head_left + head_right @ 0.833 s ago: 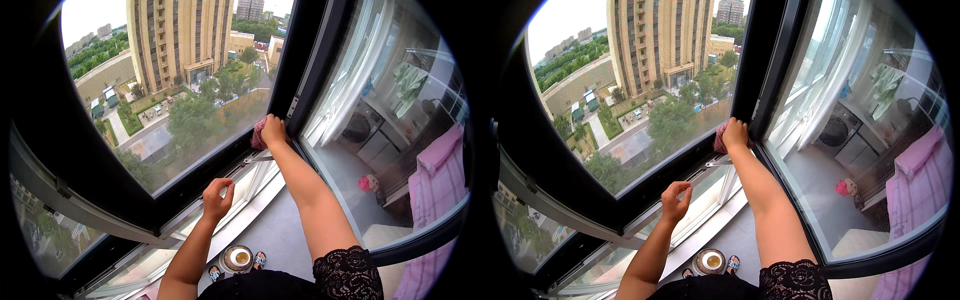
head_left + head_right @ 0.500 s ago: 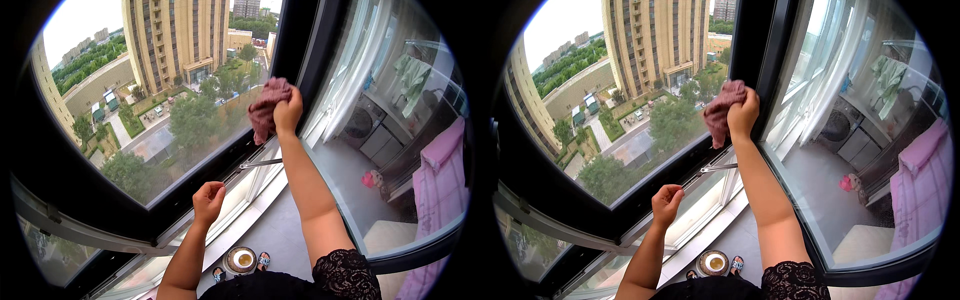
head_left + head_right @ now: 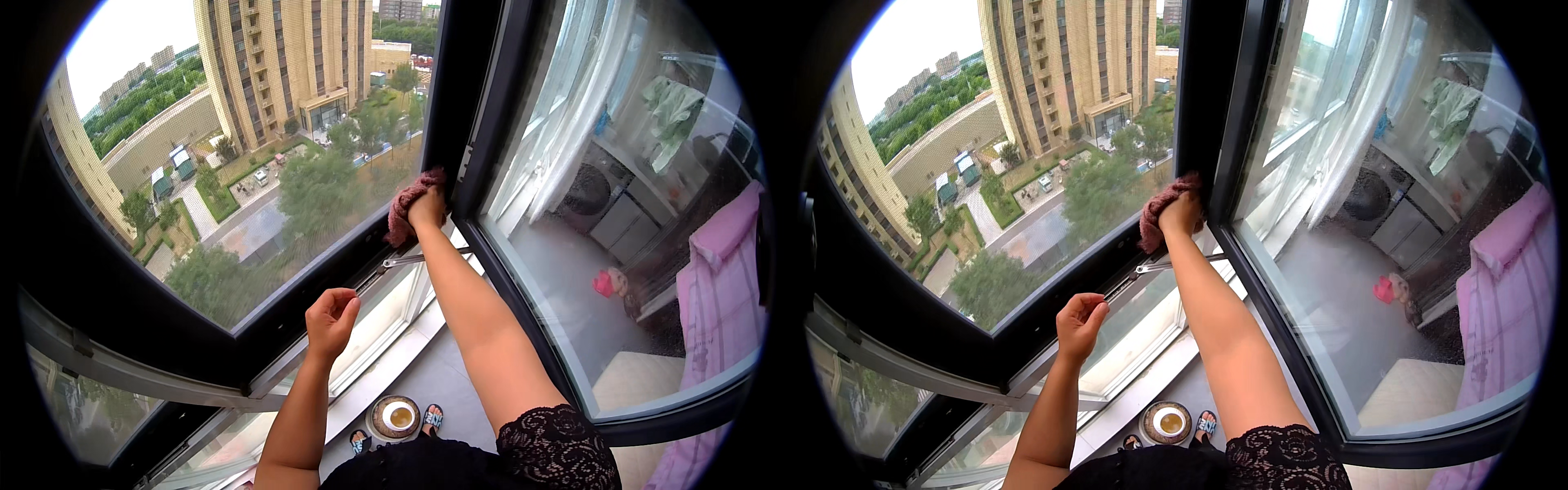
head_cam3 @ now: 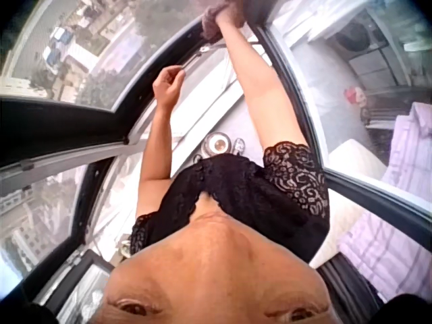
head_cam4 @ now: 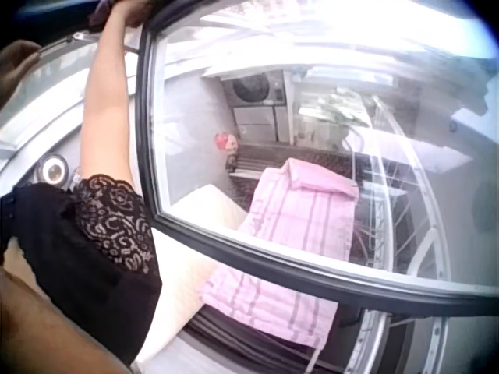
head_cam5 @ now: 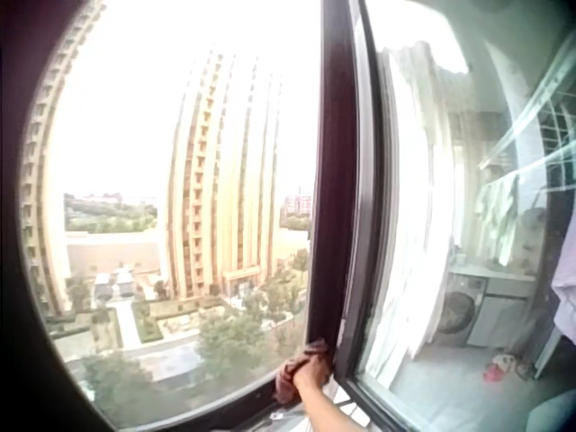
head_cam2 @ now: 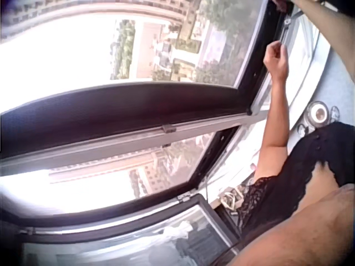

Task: The person washes a pink cloth in a sink, wrings it out, and then uses it to wipe the glass and frames of a large window. The person cleans the window surface and the surrounding frame thoroughly.

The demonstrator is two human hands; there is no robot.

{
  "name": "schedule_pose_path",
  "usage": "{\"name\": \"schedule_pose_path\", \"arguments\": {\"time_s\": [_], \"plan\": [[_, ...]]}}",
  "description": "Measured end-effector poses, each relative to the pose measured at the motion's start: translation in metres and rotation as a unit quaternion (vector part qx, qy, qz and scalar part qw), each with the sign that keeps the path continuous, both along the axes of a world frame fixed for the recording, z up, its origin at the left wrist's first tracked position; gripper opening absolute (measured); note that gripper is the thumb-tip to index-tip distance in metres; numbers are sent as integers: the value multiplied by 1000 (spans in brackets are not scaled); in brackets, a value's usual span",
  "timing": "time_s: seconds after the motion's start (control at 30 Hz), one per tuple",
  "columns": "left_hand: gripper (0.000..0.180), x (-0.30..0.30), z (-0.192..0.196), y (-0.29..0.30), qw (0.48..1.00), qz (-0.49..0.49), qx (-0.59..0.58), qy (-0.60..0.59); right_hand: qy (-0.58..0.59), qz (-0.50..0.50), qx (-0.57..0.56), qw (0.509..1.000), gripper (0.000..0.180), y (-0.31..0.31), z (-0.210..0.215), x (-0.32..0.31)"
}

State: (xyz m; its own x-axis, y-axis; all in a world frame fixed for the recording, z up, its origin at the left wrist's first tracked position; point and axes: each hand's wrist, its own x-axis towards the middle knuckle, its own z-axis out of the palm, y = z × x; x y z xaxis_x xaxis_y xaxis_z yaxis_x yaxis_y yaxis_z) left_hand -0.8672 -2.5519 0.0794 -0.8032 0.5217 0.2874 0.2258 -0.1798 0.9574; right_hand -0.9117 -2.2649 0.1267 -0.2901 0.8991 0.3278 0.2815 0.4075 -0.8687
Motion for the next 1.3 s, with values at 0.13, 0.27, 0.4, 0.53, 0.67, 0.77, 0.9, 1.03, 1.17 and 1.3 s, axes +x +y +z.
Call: {"name": "schedule_pose_path", "arguments": {"time_s": [0.13,0.27,0.4,0.53,0.67,0.77,0.9,1.03,1.17,1.3], "plan": [[16,2,-1,4,999,3,-30,25,-12,23,-31,999,42,26,26,19],[16,3,1,9,999,-18,-17,28,-124,-9,64,990,30,7,-16,16],[14,10,-8,-19,998,-17,55,25,-187,143,114,965,26,-78,-12,44],[12,42,1,-68,994,7,1,114,138,204,229,942,37,-119,-5,93],[10,63,-15,-115,995,29,-49,87,-40,202,308,929,24,-159,-36,71],[10,78,-27,-148,992,62,-77,73,-43,256,456,851,24,-240,-49,83],[9,95,-41,-182,989,114,-81,40,92,513,317,792,23,-289,-16,100],[9,104,-54,-202,988,148,-40,1,112,512,318,790,30,-355,-17,81],[8,107,-55,-218,985,161,-55,-1,35,456,452,766,28,-325,-41,71],[6,115,-48,-243,979,180,-86,45,-54,273,414,867,15,-236,-27,64]]}}
